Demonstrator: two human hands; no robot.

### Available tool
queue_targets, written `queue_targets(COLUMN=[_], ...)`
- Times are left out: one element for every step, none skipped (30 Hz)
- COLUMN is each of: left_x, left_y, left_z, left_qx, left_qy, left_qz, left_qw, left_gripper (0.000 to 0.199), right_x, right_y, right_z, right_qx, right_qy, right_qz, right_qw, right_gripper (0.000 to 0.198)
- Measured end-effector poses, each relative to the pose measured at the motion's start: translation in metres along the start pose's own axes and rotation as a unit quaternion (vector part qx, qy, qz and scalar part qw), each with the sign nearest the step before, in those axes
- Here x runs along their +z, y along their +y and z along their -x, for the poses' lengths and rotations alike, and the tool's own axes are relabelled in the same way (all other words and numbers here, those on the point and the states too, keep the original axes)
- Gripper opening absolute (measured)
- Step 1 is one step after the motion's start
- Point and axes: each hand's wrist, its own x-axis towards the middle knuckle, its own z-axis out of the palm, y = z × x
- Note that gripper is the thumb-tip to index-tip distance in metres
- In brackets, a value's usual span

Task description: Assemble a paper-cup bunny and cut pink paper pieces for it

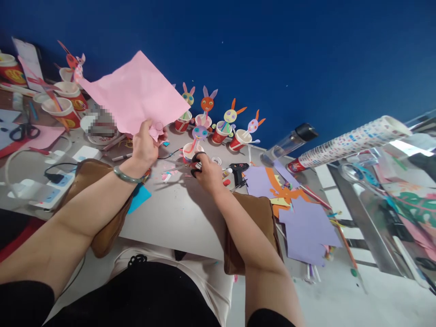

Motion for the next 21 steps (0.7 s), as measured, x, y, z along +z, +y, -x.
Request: queue_targets(left_x=[0.000, 0.000, 0.000, 0.000, 0.000, 0.000, 0.000, -0.001, -0.001, -0.001, -0.001, -0.001, -0.001, -0.001, 0.000, 0.000, 0.001, 0.002, 0.002, 0.003, 0.003], left_y=[0.001, 0.001, 0.002, 0.002, 0.002, 0.002, 0.002, 0.001, 0.000, -0.001, -0.002, -0.003, -0.004, -0.005, -0.005, -0.006, -0.007, -0.008, -0.008, -0.009, -0.010], left_z=[0.002, 0.003, 0.005, 0.005, 0.005, 0.005, 0.004, 0.003, 0.002, 0.002, 0.002, 0.003, 0.004, 0.006, 0.008, 0.010, 0.011, 0.013, 0.014, 0.014, 0.015], left_qx=[0.010, 0.015, 0.015, 0.015, 0.015, 0.016, 0.015, 0.016, 0.017, 0.018, 0.018, 0.016, 0.012, 0.006, -0.001, -0.007, -0.011, -0.013, -0.014, -0.013, -0.013], left_qy=[0.001, -0.002, -0.008, -0.011, -0.012, -0.012, -0.013, -0.015, -0.017, -0.021, -0.025, -0.028, -0.030, -0.031, -0.032, -0.033, -0.035, -0.036, -0.039, -0.043, -0.048], left_qz=[0.011, 0.014, 0.010, 0.007, 0.005, 0.006, 0.010, 0.017, 0.024, 0.027, 0.025, 0.018, 0.008, -0.002, -0.009, -0.011, -0.006, 0.001, 0.008, 0.013, 0.015], left_qw=[1.000, 1.000, 1.000, 1.000, 1.000, 1.000, 1.000, 1.000, 0.999, 0.999, 0.999, 0.999, 0.999, 0.999, 0.999, 0.999, 0.999, 0.999, 0.999, 0.999, 0.999], left_gripper=[0.037, 0.038, 0.038, 0.038, 0.038, 0.038, 0.037, 0.037, 0.036, 0.036, 0.036, 0.036, 0.036, 0.036, 0.036, 0.036, 0.035, 0.034, 0.032, 0.031, 0.030], right_x=[0.002, 0.004, 0.004, 0.004, 0.002, -0.001, -0.004, -0.008, -0.011, -0.014, -0.015, -0.016, -0.016, -0.015, -0.013, -0.012, -0.010, -0.009, -0.008, -0.008, -0.008], right_y=[0.001, 0.001, 0.002, 0.002, 0.002, 0.003, 0.005, 0.007, 0.011, 0.015, 0.019, 0.024, 0.028, 0.032, 0.035, 0.038, 0.040, 0.041, 0.041, 0.042, 0.042], right_z=[-0.004, -0.007, -0.010, -0.013, -0.015, -0.017, -0.020, -0.023, -0.027, -0.031, -0.035, -0.038, -0.041, -0.043, -0.045, -0.046, -0.046, -0.046, -0.046, -0.046, -0.045], right_qx=[0.005, 0.009, 0.012, 0.012, 0.010, 0.008, 0.005, 0.005, 0.008, 0.014, 0.024, 0.036, 0.049, 0.060, 0.068, 0.071, 0.072, 0.072, 0.072, 0.072, 0.072], right_qy=[-0.012, -0.020, -0.022, -0.018, -0.008, 0.008, 0.028, 0.049, 0.070, 0.081, 0.085, 0.085, 0.079, 0.072, 0.065, 0.058, 0.054, 0.051, 0.051, 0.050, 0.048], right_qz=[-0.007, -0.014, -0.023, -0.032, -0.043, -0.054, -0.062, -0.066, -0.065, -0.060, -0.053, -0.045, -0.038, -0.032, -0.028, -0.026, -0.025, -0.023, -0.021, -0.019, -0.016], right_qw=[1.000, 1.000, 0.999, 0.999, 0.999, 0.999, 0.998, 0.997, 0.995, 0.995, 0.995, 0.995, 0.995, 0.995, 0.995, 0.995, 0.996, 0.996, 0.996, 0.996, 0.996], right_gripper=[0.038, 0.034, 0.030, 0.028, 0.027, 0.026, 0.026, 0.026, 0.025, 0.024, 0.025, 0.025, 0.025, 0.025, 0.026, 0.027, 0.027, 0.028, 0.028, 0.028, 0.028])
